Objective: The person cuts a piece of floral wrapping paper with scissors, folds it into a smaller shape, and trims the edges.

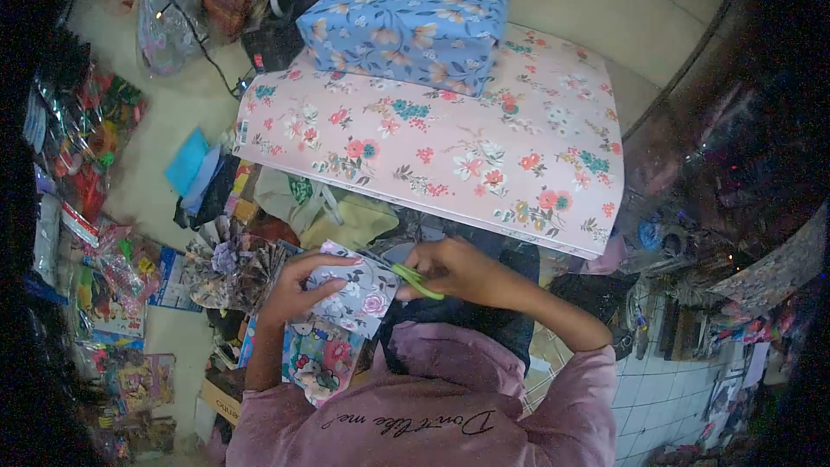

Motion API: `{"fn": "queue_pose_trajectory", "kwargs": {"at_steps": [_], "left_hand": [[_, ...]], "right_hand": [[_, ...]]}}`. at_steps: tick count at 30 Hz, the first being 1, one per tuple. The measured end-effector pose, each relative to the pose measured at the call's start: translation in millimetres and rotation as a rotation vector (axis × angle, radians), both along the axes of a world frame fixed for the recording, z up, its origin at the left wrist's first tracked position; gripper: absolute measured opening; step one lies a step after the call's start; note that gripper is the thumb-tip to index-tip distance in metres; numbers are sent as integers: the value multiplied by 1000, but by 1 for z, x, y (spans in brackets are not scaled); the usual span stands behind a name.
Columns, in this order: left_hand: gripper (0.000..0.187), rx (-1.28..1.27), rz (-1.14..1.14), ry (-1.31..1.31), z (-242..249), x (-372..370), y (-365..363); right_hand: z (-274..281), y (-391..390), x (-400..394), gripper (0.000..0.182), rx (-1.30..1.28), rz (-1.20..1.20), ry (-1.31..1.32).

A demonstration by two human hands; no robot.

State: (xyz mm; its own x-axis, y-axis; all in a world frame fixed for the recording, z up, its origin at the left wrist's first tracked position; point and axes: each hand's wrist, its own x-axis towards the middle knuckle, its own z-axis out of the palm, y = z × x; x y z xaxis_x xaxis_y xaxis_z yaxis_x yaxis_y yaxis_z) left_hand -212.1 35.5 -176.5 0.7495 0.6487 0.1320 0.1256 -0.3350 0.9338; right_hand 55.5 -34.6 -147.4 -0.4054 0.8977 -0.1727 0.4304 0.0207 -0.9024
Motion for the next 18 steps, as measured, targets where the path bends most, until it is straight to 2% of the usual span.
{"fn": "queue_pose_trajectory", "kwargs": {"at_steps": [4,6,7,8,10,11,14,18], "left_hand": [[27,107,28,-56,26,16,1],[26,158,-14,-112,39,32,4],[32,219,-78,-118,45,38,9],[37,189,-25,-197,48,48,10],[48,133,71,-369,55,77,12],[61,168,94,-408,66,92,15],[71,14,158,-534,105,133,14],[59,246,146,-558,129,181,38]], "right_hand": [[65,-33,22,25,199,-44,-215],[77,-47,41,35,314,-148,-167],[85,-54,48,41,372,-200,-144],[97,-59,55,43,422,-289,-174],[120,-62,66,37,420,-529,-218],[123,-63,76,36,418,-592,-268],[124,-56,110,33,458,-711,-394],[128,-35,153,26,597,-689,-526]]}}
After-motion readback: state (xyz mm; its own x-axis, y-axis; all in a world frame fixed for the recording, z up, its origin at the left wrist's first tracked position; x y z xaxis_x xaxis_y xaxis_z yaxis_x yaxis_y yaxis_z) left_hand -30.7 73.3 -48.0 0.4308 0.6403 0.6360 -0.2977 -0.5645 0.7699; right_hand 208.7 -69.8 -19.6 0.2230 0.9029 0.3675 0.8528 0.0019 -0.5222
